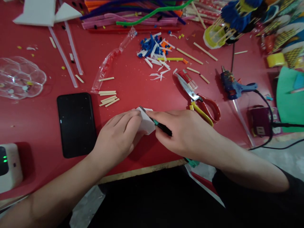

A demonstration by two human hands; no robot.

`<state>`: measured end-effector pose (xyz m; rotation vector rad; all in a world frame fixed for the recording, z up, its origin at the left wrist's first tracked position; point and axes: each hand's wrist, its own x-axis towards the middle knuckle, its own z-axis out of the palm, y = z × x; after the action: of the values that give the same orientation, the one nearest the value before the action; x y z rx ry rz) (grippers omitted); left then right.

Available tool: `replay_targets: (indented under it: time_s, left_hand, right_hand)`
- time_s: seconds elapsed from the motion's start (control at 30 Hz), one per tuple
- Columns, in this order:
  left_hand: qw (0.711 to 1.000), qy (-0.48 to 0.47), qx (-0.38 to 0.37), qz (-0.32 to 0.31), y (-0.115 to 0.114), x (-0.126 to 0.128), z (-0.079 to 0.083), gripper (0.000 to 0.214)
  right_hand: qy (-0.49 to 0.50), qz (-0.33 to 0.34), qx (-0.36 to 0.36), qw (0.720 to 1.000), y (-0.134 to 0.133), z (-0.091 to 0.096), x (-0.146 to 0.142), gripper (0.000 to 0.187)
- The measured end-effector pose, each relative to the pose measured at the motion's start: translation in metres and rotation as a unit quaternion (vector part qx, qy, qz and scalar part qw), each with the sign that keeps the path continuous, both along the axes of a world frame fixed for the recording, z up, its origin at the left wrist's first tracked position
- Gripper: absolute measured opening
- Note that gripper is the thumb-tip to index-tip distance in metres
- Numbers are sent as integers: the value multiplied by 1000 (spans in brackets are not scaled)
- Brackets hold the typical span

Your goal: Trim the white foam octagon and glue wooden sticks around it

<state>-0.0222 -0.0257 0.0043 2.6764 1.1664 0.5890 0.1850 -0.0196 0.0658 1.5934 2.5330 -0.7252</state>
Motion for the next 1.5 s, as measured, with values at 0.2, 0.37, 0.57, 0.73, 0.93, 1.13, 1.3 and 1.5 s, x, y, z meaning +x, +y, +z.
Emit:
replay_targets:
  time_s: [0.2,0.37,0.57,0.73,0.93,1.13,1.3,1.5]
  left_hand:
    - [1000,-4,-16,-8,3,0,0,27]
    - [1000,2,-15,-7,3,1,1,26]
    - [1000,-2,-15,-5,3,0,0,25]
    - [1000,13,-21,-3,4,-1,1,25]
    - [999,11,-39,-5,4,-1,1,29]
    - [999,9,-43,-2,4,-1,1,26]
    - [999,3,-33,-4,4,-1,0,23]
    - [999,7,-42,2,5,-1,0,22]
  right_hand:
    - [0,8,17,1000,-2,-1,1,49]
    - [-2,10,21,1000,-1,-2,2,49]
    - [-19,21,19,999,0,-1,0,48]
    - [-43,33,24,998,0,3,-2,41]
    - [-65,47,28,996,0,7,-2,38]
    - [-77,50,19,996,-1,10,-2,35]
    - [-80,52,9,995,-3,10,-2,34]
    - [-71,56,17,996,-6,10,0,31]
